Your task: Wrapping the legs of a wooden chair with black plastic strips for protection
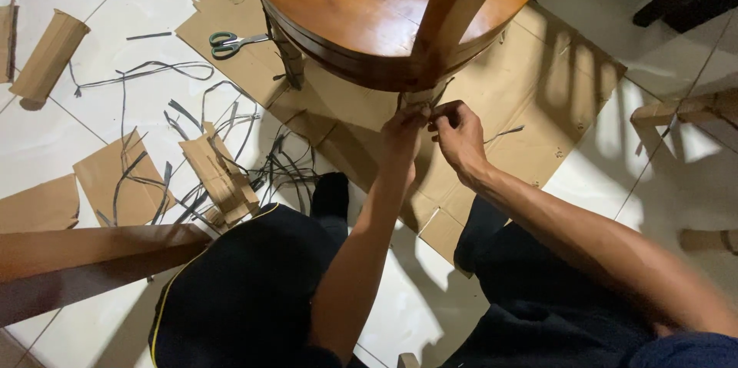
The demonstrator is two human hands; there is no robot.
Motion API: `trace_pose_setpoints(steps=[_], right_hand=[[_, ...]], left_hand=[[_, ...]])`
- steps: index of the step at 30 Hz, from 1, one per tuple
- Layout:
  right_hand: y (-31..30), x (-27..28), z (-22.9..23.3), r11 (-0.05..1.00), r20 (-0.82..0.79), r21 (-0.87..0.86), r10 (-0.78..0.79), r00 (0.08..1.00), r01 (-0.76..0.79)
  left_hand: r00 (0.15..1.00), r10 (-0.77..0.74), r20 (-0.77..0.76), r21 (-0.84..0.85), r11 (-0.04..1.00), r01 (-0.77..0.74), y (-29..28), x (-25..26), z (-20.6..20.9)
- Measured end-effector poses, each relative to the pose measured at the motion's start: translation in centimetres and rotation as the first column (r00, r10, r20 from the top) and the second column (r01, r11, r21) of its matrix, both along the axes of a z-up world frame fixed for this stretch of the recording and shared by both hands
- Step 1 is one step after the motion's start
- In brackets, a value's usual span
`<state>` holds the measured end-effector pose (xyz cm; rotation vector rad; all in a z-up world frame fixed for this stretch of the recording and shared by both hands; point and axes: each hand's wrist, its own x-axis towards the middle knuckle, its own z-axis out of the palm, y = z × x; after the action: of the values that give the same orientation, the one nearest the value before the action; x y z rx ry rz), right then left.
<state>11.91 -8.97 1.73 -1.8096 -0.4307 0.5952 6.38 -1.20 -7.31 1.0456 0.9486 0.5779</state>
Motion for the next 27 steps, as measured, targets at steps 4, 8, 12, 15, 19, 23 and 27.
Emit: trace_pose_setpoints(steps=[4,8,12,15,19,23,27], right_hand=[[0.4,-0.5,1.5,0.998,-0.066,0.050,-0.036,0.997,0.040],[0.0,0.6,0.4,0.997,0.046,0.081,-0.007,0.999,0.003],[0.2,1.5,0.2,0.999,0.326,0.013,0.046,0.944,-0.053],[0.1,1.3,0.8,0.996,0.464,-0.003,0.080,0.882,-0.089],[0.1,1.2,0.8,0.996,0.491,0.014,0.069,0.868,-0.087],[0.0,1.7,0.6,0.990,0.513,0.046,0.088,0.854,-0.130],[0.1,2.3,-0.3,0.977,0.552,0.051,0.145,0.821,-0.207]], left_hand=[[0.994,0.025,0.102,-0.100,0.995,-0.015,-0.2,-0.2,1.3],[0.988,0.083,0.130,-0.021,0.997,-0.081,-0.6,0.2,0.0],[0.982,0.155,0.107,-0.061,0.987,-0.150,-1.0,0.6,0.8],[0.981,0.159,0.108,-0.053,0.987,-0.154,-1.4,-0.7,3.9],[0.972,0.199,0.127,-0.059,0.979,-0.193,-1.3,-0.3,2.9],[0.970,0.196,0.142,-0.026,0.981,-0.194,-1.3,-0.6,3.3],[0.979,0.136,0.154,0.021,0.990,-0.140,-1.3,-2.0,6.2]])
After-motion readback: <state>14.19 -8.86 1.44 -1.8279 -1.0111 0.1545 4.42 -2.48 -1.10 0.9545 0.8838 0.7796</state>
